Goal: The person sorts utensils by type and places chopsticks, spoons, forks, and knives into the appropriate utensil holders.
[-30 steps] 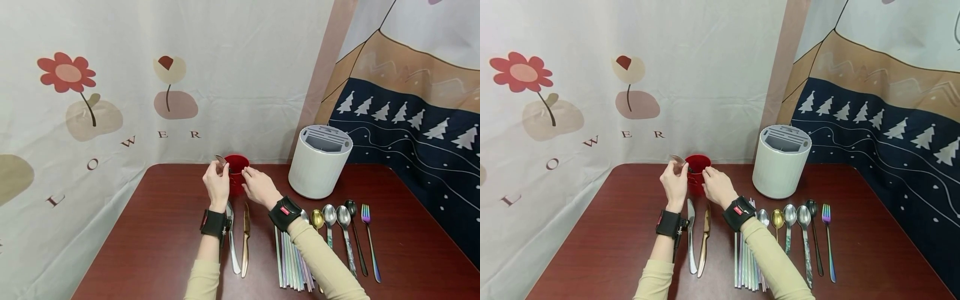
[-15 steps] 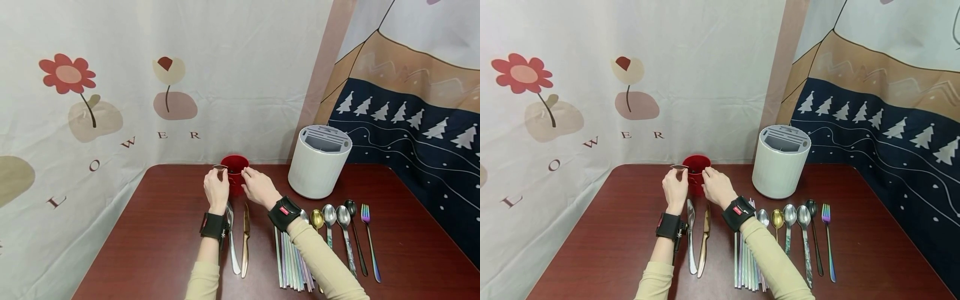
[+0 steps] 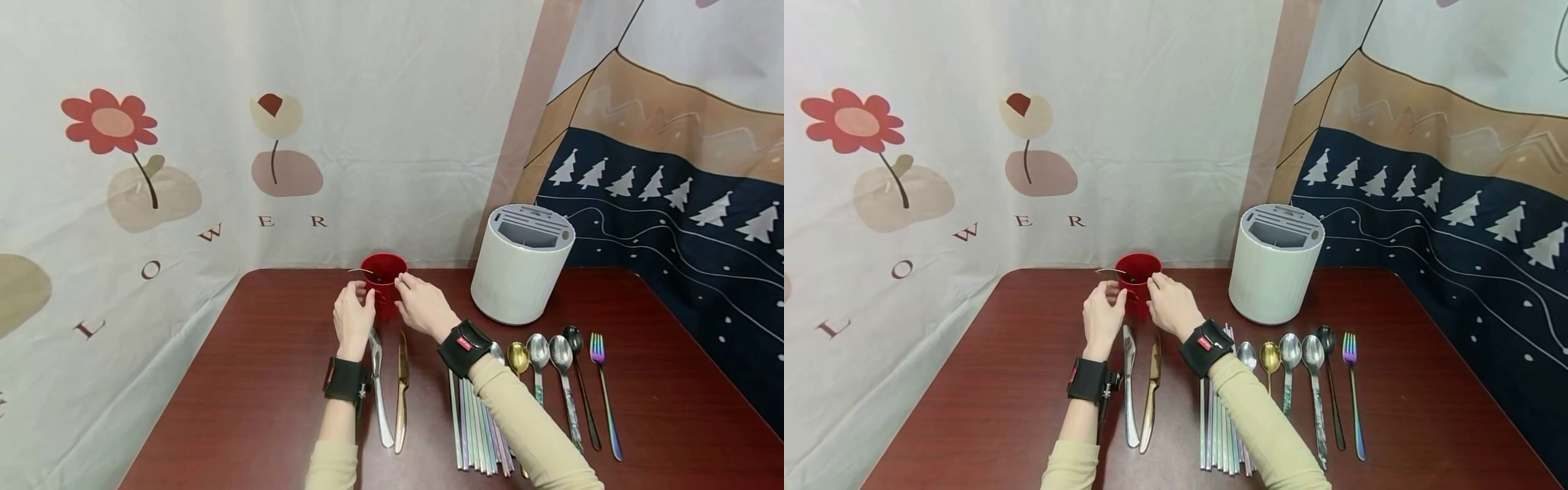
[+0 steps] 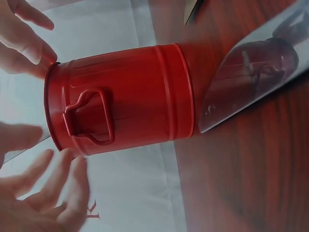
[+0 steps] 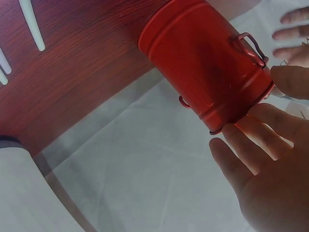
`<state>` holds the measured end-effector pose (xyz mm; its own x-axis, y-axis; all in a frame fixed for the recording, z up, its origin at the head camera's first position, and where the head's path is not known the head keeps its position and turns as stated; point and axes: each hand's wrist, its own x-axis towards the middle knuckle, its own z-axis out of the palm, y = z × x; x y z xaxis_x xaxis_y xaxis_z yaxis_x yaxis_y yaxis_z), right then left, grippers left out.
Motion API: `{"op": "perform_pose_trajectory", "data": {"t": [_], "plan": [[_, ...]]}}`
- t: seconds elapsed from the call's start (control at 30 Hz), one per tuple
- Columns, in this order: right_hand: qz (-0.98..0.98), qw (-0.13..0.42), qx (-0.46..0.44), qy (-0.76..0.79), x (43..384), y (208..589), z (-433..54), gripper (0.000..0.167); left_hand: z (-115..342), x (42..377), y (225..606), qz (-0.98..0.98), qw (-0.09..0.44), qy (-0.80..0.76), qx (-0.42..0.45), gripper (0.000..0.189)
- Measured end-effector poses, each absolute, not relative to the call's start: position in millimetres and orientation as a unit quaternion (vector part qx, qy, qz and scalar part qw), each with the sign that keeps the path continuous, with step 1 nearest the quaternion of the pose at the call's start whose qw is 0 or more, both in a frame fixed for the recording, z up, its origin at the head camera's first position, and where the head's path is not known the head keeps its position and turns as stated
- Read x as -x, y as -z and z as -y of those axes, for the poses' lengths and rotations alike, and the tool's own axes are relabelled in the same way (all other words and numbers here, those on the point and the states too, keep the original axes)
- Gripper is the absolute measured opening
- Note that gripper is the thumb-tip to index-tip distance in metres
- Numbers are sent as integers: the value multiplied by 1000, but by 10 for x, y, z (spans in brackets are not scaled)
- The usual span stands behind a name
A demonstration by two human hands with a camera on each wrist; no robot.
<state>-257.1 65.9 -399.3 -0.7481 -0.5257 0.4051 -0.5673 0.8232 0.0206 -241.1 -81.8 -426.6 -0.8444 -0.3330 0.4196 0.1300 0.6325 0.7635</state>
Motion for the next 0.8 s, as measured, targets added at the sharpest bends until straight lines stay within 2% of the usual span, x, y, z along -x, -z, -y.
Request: {"op": "perform_pose_trajectory", "data": {"t": [0.17, 0.37, 0.47, 0.57, 0.8], "plan": [[938, 184, -288, -51, 2578, 3987, -659, 42, 841, 2308, 4316, 900, 187, 386, -77, 18], [939, 178, -289, -50, 2577, 3977, -662, 41, 844, 2192, 4344, 947, 31, 305, -97, 18], [939, 177, -290, -49, 2576, 3972, -661, 41, 818, 2152, 4345, 957, -30, 269, -99, 21], [938, 180, -291, -46, 2577, 3971, -659, 41, 785, 2121, 4354, 962, -54, 249, -98, 23], [938, 181, -292, -40, 2571, 3963, -656, 41, 747, 2102, 4418, 955, -52, 266, -120, 12]]}}
